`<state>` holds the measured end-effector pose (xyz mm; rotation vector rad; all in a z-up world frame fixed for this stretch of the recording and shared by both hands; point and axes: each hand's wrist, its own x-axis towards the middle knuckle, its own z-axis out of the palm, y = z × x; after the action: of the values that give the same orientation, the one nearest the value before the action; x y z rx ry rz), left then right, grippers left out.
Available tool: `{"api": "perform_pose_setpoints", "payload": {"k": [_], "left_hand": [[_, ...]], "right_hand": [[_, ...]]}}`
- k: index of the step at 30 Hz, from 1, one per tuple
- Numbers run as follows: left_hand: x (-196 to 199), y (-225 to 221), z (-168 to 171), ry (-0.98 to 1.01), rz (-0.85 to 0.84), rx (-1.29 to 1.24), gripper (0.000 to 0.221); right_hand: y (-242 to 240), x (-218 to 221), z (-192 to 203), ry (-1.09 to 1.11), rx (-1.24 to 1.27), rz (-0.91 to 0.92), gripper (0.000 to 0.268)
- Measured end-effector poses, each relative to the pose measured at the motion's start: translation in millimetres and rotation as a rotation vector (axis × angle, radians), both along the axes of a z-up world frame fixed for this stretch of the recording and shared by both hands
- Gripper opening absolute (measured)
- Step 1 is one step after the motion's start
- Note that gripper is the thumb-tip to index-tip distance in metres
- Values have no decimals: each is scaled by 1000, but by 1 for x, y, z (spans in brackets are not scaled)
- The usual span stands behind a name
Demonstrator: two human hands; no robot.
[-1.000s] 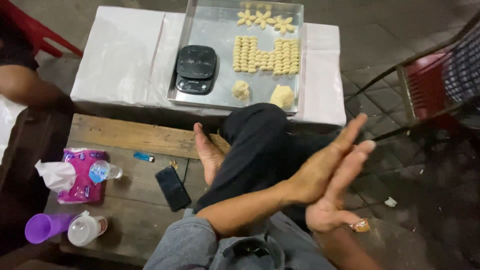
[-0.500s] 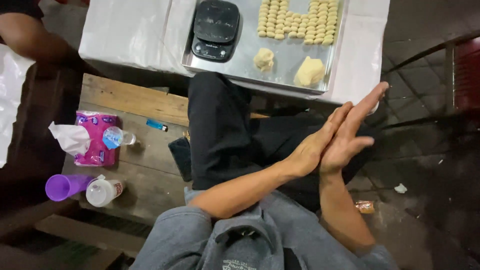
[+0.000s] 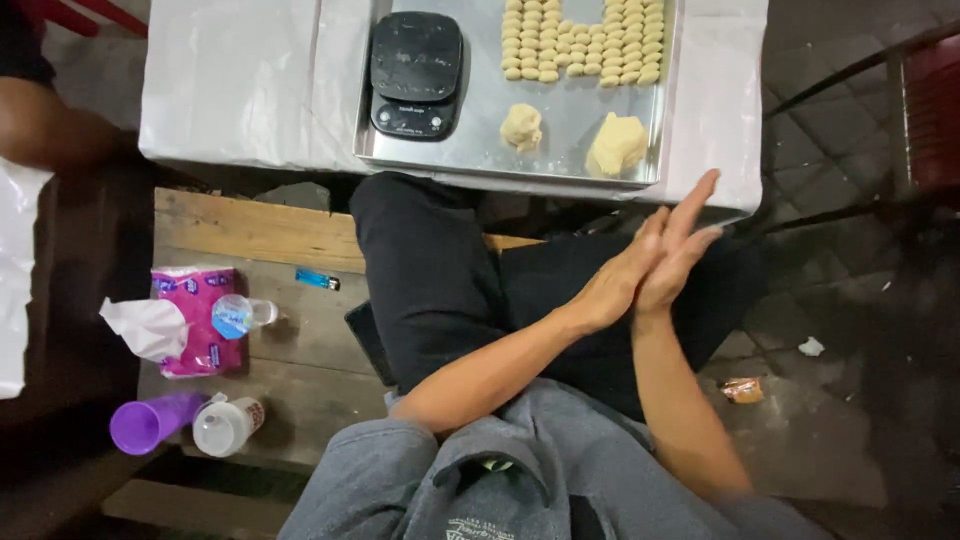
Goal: Shaping small pieces of dough by rolling them between palms and placing them on a tray.
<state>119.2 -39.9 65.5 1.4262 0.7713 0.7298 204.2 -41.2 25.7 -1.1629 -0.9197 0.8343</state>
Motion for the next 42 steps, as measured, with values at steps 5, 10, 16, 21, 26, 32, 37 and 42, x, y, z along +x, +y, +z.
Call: {"api": "perform_pose_setpoints", "payload": {"k": [5,10,16,21,26,32,37,42], "left_hand": [[-25,9,-46,-39,-90,-288,57],[-21,29,-69,-258,-1,-307,37],[-64,125,-60,-100,186,-164,27],[-74,229,-100,335,317,409,33],[-57,273,-73,394,249,387,15],[-13,308,-148,482,253,824,37],[12,312,-155,608,245,903,30],[19,316,-164,709,292,962,18]], "right_hand": [[24,27,-63,87,7,-340,65],[42,48,-75,104,43,-438,61],[36,54,-16,-608,136,-446,44],[42,67,-38,-799,185,-438,38],[51,60,-31,-886,93,-396,35],[55,62,-31,-864,95,-401,33],[56,63,-30,-824,61,-402,33],[59,64,-31,-838,71,-390,31]]}}
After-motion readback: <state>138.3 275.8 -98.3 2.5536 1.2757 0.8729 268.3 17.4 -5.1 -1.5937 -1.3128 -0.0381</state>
